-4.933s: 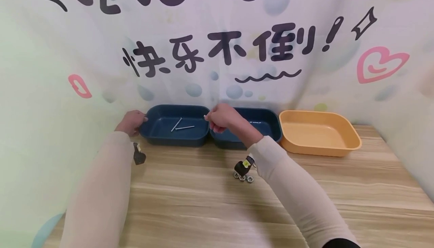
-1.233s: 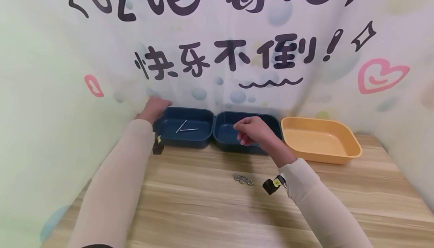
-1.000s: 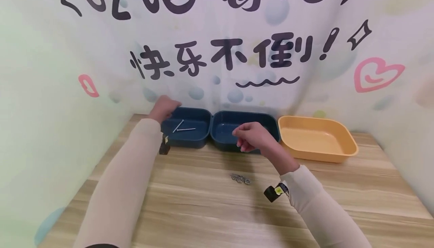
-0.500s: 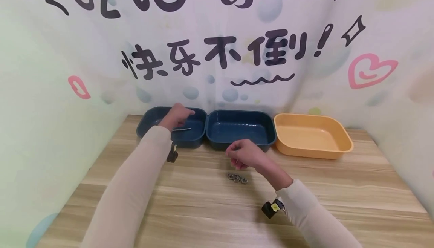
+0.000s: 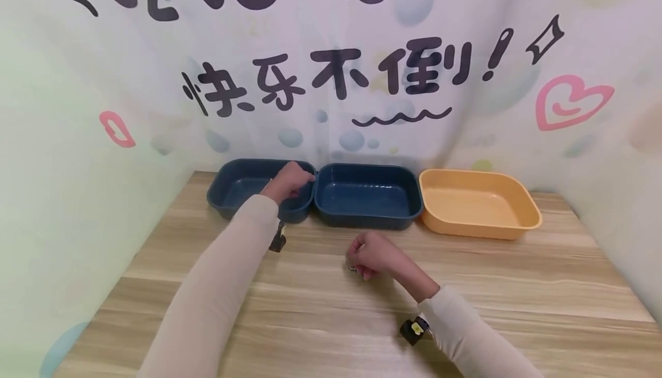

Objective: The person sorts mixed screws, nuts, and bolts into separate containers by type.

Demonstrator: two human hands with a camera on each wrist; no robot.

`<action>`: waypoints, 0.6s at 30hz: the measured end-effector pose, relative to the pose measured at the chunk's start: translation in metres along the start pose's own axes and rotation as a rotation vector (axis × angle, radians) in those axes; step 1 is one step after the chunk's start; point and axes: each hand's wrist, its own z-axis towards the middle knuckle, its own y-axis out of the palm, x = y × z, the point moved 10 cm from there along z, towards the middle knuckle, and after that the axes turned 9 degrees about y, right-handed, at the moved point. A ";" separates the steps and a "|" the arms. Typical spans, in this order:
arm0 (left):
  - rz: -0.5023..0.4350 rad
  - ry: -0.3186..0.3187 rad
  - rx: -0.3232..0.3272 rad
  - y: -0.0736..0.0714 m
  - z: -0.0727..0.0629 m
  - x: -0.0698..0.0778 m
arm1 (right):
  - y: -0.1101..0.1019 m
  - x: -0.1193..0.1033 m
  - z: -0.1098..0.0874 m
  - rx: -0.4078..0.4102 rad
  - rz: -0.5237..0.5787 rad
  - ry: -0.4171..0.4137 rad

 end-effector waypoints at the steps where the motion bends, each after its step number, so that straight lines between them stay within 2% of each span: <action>1: -0.003 -0.001 -0.006 0.002 0.001 0.000 | 0.001 0.002 0.001 0.010 -0.019 0.005; 9: -0.082 -0.016 -0.025 0.016 0.006 -0.006 | 0.006 0.010 -0.001 0.059 -0.136 0.026; 14: -0.155 0.017 -0.050 0.023 0.006 -0.001 | 0.006 0.011 0.000 0.082 -0.182 0.033; 18: -0.188 0.016 -0.046 0.024 0.005 0.001 | 0.004 0.012 0.001 0.093 -0.200 0.046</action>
